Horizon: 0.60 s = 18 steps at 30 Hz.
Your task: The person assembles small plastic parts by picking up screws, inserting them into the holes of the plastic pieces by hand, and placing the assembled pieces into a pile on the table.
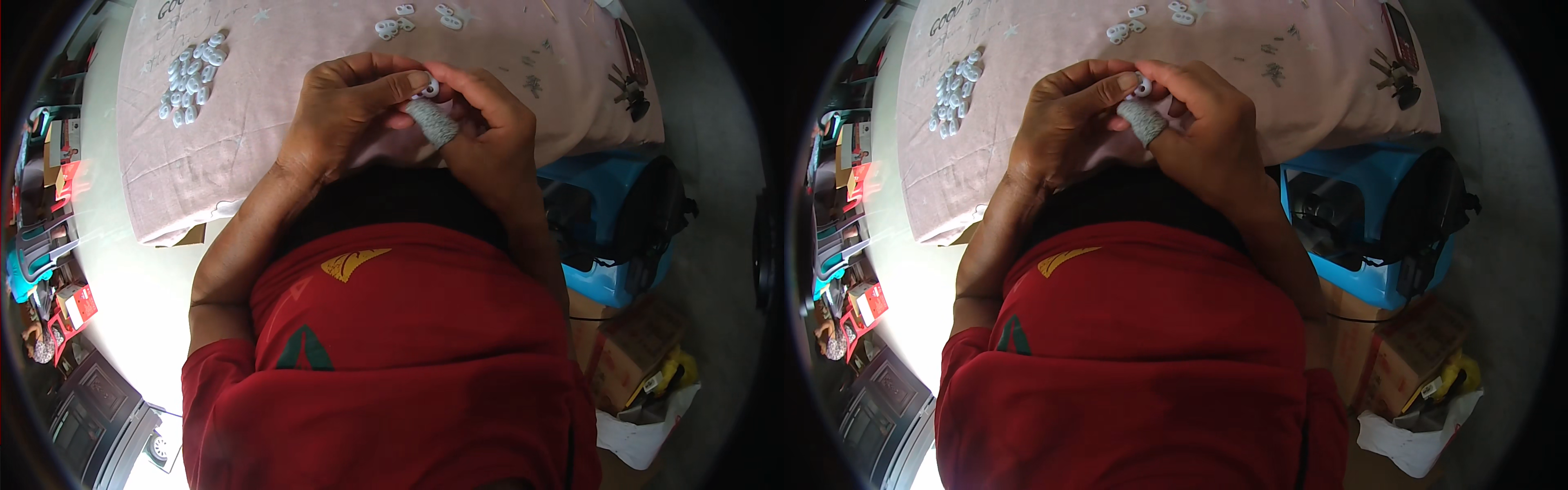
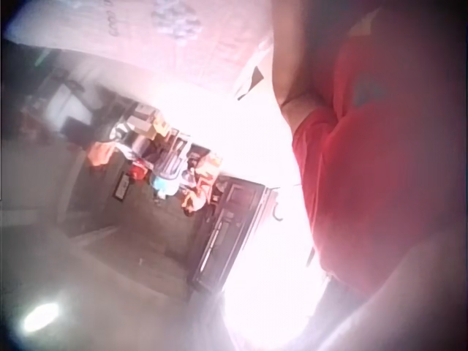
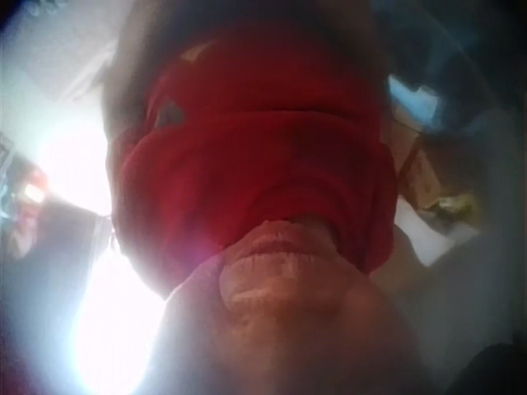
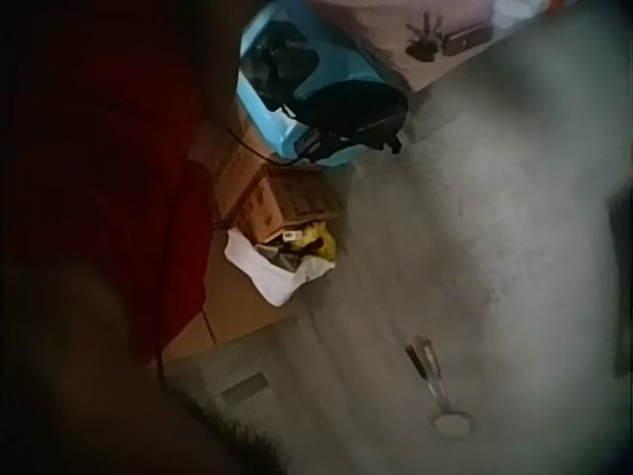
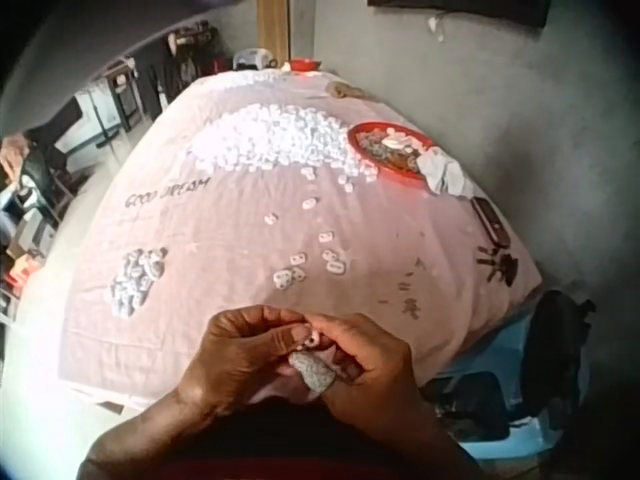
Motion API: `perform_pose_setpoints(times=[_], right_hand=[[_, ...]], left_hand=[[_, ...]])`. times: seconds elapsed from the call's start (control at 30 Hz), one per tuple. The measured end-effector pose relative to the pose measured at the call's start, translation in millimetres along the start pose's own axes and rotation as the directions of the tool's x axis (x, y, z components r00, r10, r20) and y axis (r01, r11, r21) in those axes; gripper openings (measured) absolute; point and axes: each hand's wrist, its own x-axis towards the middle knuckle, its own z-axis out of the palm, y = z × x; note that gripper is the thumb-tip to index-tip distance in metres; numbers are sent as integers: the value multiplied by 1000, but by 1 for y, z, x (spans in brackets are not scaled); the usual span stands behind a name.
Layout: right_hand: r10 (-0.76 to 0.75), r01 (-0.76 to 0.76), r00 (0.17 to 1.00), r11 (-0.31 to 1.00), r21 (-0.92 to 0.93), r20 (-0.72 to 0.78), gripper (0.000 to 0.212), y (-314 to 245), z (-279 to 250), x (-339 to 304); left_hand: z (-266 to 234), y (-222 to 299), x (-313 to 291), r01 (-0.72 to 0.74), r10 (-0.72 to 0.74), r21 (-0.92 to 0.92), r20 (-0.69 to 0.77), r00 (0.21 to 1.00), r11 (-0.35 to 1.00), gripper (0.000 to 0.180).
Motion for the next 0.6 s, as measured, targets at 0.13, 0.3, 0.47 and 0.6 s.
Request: perform_pose_setpoints(times=[0.13,0.3,0.47,0.6], right_hand=[[-115,99,991,970,-223,-61,39,-3,3,1],[-238,196,968,916,-349,-80,40,2,0,2],[-266,224,960,914,-339,-83,40,1,-3,3],[-292,255,955,894,-369,-46,40,3,-5,3]], left_hand=[[2,-5,1,-48,48,-23,6,999,999,21],[6,1,0,-25,25,72,9,1000,997,23],[4,4,1,15,-18,42,52,998,999,26],[2,11,2,117,-125,78,101,987,990,26]])
